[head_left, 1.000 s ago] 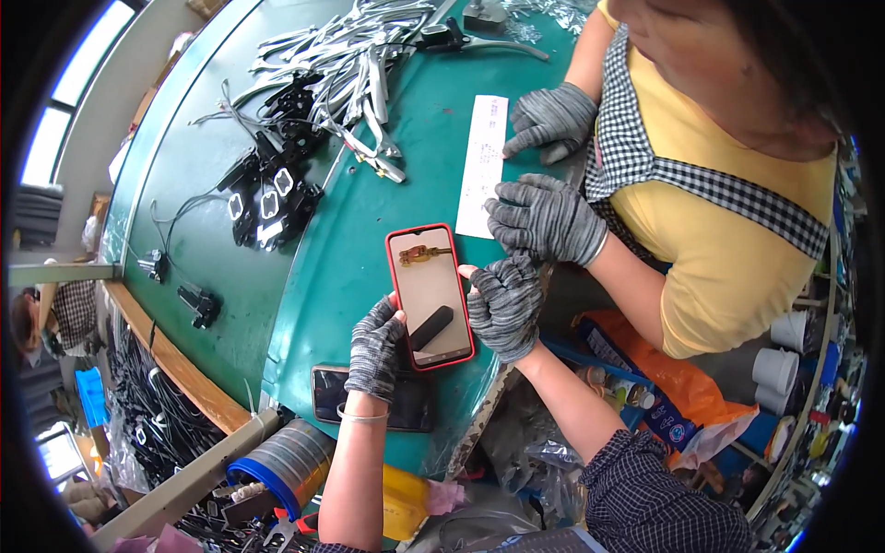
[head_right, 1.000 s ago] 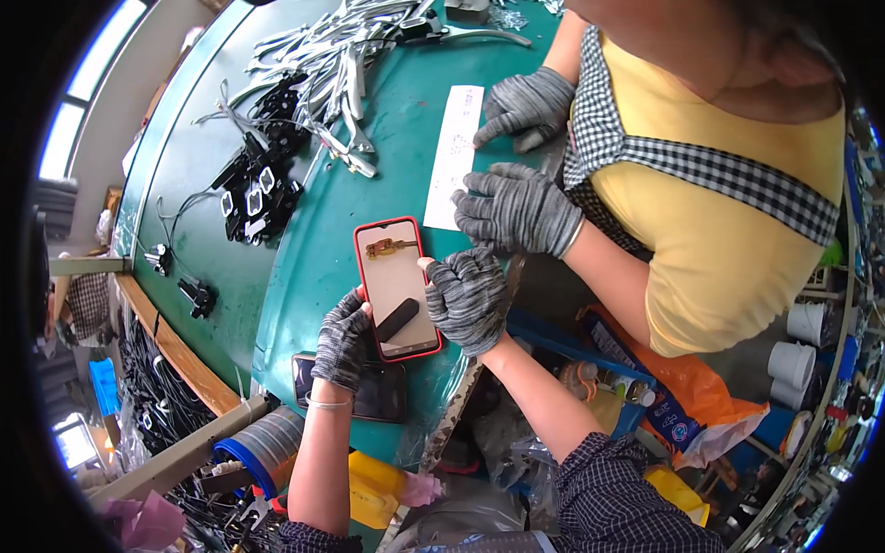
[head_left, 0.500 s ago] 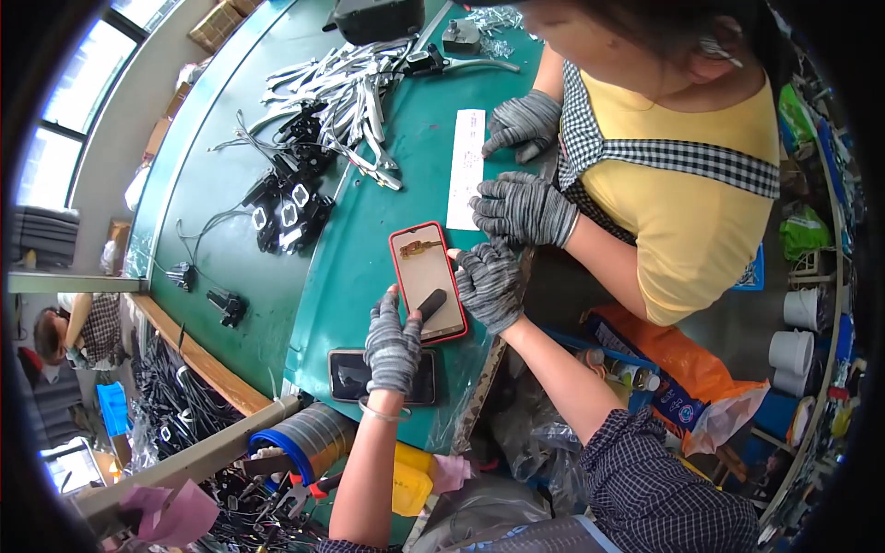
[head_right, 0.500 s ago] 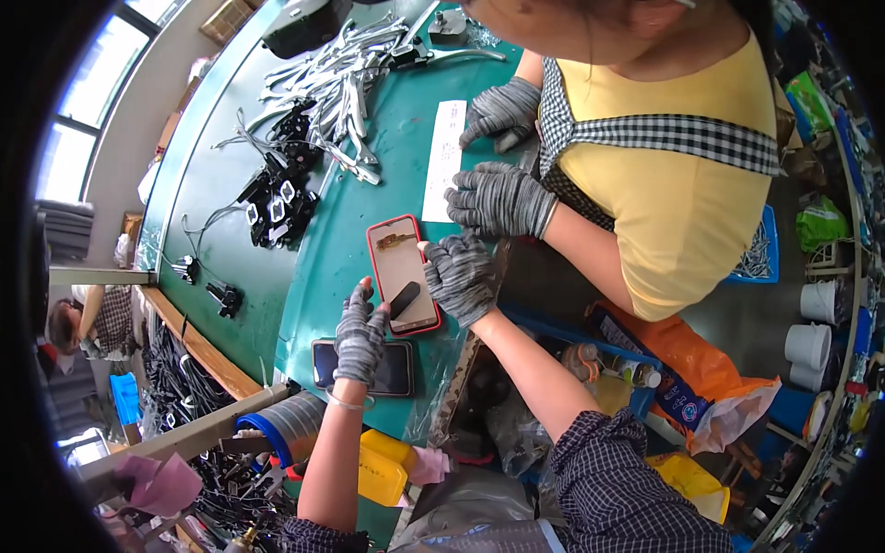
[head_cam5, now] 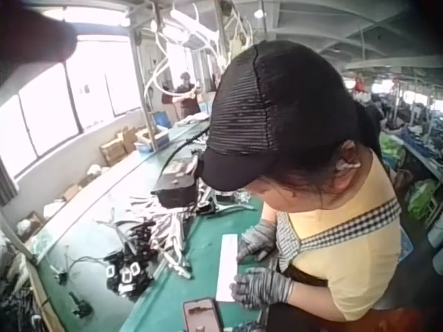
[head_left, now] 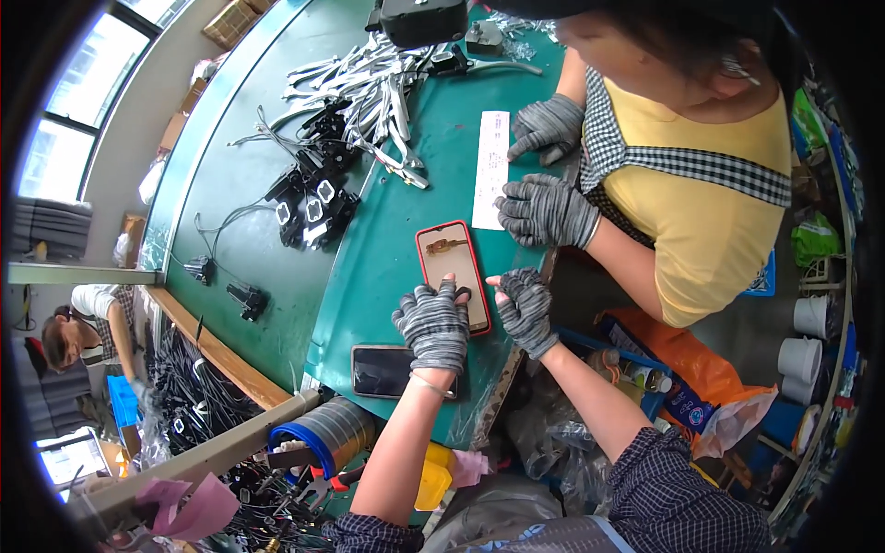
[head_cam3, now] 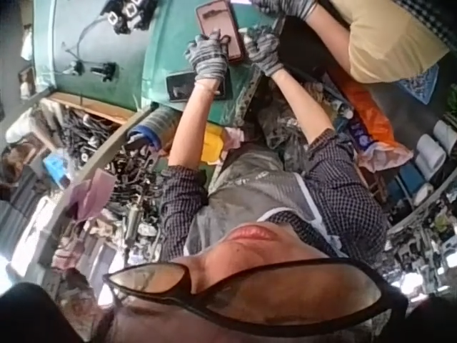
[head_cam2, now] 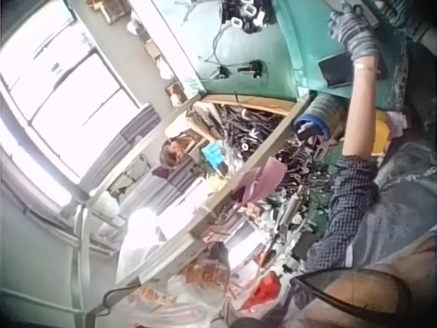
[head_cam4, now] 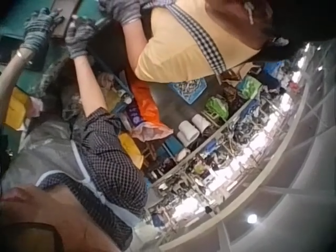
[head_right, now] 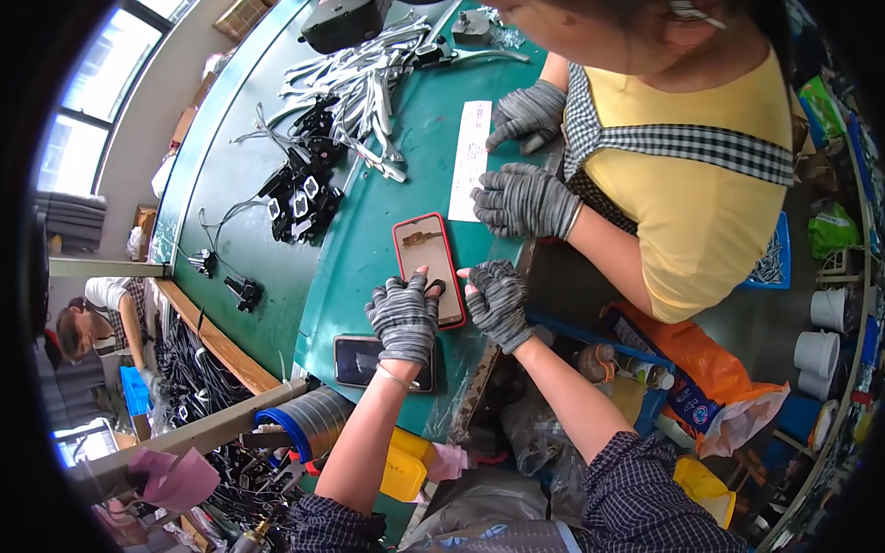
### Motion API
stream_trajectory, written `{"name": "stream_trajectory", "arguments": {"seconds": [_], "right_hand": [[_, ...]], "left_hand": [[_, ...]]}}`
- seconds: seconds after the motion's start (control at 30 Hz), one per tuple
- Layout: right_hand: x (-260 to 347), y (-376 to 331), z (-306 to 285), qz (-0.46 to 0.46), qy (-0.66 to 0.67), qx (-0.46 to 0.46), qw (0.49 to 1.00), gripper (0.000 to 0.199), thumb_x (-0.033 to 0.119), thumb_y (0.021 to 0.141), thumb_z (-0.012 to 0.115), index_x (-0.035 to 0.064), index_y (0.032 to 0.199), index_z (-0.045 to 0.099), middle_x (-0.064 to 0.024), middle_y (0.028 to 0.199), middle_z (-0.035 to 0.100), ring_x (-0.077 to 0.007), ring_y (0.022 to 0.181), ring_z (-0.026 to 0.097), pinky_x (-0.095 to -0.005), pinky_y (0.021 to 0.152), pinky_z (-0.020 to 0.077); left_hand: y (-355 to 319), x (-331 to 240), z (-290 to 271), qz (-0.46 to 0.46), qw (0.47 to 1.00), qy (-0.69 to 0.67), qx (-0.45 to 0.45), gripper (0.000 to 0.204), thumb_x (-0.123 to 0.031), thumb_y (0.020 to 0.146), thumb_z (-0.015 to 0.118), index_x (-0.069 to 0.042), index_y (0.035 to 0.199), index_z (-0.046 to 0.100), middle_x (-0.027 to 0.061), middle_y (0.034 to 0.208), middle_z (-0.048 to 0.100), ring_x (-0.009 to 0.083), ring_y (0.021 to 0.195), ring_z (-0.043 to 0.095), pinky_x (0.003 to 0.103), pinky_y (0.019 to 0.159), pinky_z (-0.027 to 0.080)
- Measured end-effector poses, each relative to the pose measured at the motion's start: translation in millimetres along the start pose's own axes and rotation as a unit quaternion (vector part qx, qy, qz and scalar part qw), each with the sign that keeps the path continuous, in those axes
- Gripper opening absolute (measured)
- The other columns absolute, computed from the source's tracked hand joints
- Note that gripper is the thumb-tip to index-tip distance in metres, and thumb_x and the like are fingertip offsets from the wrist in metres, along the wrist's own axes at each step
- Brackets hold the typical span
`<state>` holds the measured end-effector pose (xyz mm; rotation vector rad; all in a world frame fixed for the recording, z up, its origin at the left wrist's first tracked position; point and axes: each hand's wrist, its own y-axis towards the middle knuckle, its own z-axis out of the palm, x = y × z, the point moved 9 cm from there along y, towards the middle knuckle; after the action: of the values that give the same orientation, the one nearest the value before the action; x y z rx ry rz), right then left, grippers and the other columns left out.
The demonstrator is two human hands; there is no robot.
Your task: Assembling electronic wire harnesses by connecting cables to components on a production line.
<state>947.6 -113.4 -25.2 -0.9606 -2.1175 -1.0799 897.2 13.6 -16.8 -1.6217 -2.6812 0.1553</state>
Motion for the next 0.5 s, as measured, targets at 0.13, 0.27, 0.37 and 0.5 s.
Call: {"name": "stream_trajectory", "arguments": {"seconds": [0.13,0.27,0.37,0.5], "right_hand": [[-1.6,-0.1,-1.3,0.011,0.005,0.02,1.0,0.017,0.012,0.07,0.05,0.0041,0.082,0.06,-0.0098,0.069,0.055,-0.0259,0.068,0.051,-0.0341,0.065,0.0408],[-2.5,-0.5,-1.1,0.012,0.009,0.014,1.0,0.017,0.012,0.07,0.05,0.0038,0.081,0.06,-0.0096,0.07,0.055,-0.0259,0.068,0.051,-0.0336,0.066,0.0411],[-0.2,1.9,-1.7,0.016,0.008,0.019,1.0,0.017,0.012,0.069,0.05,0.0039,0.081,0.06,-0.0097,0.071,0.055,-0.0261,0.069,0.051,-0.0336,0.066,0.0413],[-1.2,1.7,-1.9,0.007,0.006,0.011,1.0,0.017,0.011,0.067,0.051,0.0048,0.08,0.06,-0.0094,0.069,0.054,-0.0266,0.067,0.051,-0.0348,0.064,0.0406]], "left_hand": [[8.4,5.8,3.5,0.009,1.0,-0.002,0.004,0.036,-0.04,0.074,0.054,-0.024,0.105,0.057,0.0073,0.09,0.053,0.0262,0.084,0.049,0.04,0.073,0.037],[11.2,11.8,6.6,0.006,1.0,-0.013,0.011,0.034,-0.04,0.074,0.054,-0.024,0.104,0.057,0.0068,0.089,0.053,0.0261,0.084,0.049,0.041,0.072,0.037],[10.0,16.5,4.5,0.001,1.0,-0.019,0.013,0.034,-0.04,0.074,0.054,-0.024,0.104,0.058,0.0066,0.088,0.053,0.0261,0.084,0.049,0.04,0.072,0.037],[7.9,18.4,3.8,0.002,1.0,-0.017,0.007,0.033,-0.038,0.074,0.055,-0.025,0.104,0.057,0.0065,0.087,0.053,0.0261,0.083,0.049,0.04,0.072,0.037]]}}
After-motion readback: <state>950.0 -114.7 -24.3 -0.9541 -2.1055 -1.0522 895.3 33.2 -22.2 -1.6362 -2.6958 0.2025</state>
